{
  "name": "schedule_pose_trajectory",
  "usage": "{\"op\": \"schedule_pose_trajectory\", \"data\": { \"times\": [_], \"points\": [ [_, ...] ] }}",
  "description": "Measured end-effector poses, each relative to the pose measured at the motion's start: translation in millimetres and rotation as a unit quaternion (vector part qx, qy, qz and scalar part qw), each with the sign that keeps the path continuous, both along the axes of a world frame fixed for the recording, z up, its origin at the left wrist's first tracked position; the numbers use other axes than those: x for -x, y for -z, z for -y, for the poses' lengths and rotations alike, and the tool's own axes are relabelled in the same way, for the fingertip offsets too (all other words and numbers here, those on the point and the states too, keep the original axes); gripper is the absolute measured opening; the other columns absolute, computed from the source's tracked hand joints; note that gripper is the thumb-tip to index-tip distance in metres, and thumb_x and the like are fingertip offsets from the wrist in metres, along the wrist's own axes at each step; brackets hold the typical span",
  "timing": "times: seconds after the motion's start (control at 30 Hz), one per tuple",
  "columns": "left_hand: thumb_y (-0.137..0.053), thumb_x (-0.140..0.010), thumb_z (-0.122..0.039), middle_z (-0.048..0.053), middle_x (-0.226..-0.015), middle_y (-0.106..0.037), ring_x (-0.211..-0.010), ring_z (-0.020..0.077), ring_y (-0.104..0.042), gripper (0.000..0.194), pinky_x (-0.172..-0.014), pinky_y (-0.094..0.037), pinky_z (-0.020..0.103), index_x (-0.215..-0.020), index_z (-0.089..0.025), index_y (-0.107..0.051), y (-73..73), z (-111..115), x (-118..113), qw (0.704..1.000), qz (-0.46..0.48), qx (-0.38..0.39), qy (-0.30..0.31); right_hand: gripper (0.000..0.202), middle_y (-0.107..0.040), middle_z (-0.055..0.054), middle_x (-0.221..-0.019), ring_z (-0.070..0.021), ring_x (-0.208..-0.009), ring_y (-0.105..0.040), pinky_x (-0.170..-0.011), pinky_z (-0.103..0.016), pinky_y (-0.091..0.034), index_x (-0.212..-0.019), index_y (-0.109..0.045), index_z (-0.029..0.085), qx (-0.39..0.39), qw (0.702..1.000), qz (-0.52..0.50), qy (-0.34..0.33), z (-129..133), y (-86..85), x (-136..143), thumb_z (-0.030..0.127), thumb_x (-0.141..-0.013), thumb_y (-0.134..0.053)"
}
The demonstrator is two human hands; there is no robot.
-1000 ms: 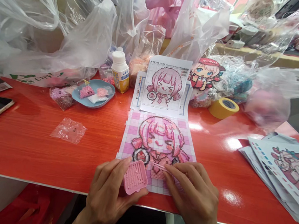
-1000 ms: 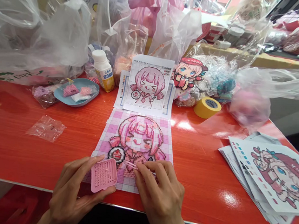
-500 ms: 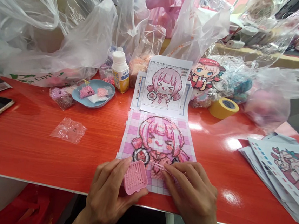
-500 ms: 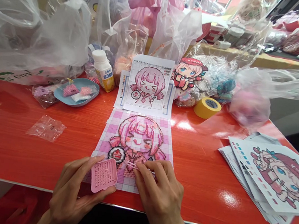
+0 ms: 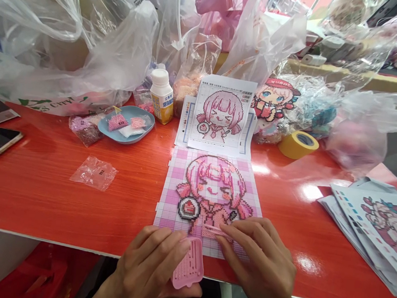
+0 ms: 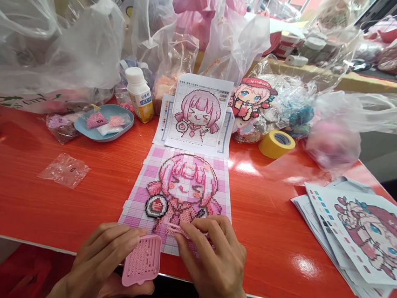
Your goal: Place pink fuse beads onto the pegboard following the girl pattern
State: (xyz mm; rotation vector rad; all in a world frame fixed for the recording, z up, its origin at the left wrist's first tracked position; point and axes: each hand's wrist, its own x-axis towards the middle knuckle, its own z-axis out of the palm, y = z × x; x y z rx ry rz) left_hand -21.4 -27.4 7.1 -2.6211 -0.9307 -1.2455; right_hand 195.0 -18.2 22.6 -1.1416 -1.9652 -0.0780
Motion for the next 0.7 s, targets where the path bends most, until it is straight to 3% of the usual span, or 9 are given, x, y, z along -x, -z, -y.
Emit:
{"op": "schedule_pose_trajectory", "data": {
  "times": [0.2,0.7],
  "points": [
    [-0.07,-0.082,-0.036,0.012,-0.089,-0.072,-0.088,0.0201,-0.068,0.045,-0.075,-0.053,0.031,-0.112,-0.006,-0.054,-3.2,-1.5,-2.2,0.999,0.015,0.005,-0.033,0.003,-0.062,-0.003,-0.071,-0.013,-0.072,-0.051,-0.059,-0.025,-0.048,-0.083,-0.066,0.015,0.007,0.997,-0.021,-0.071,3.9,-5.0,-2.3,0.017,-0.082,-0.068],
    [-0.07,-0.082,-0.036,0.013,-0.093,-0.072,-0.089,0.02,-0.067,0.049,-0.077,-0.052,0.03,-0.117,-0.006,-0.052,-3.6,-1.1,-3.3,0.999,0.016,0.01,-0.04,0.01,-0.063,-0.004,-0.08,-0.0151,-0.081,-0.051,-0.067,-0.028,-0.049,-0.092,-0.064,0.015,0.039,0.995,0.005,-0.094,5.2,5.4,-2.6,0.013,-0.083,-0.067]
  ]
}}
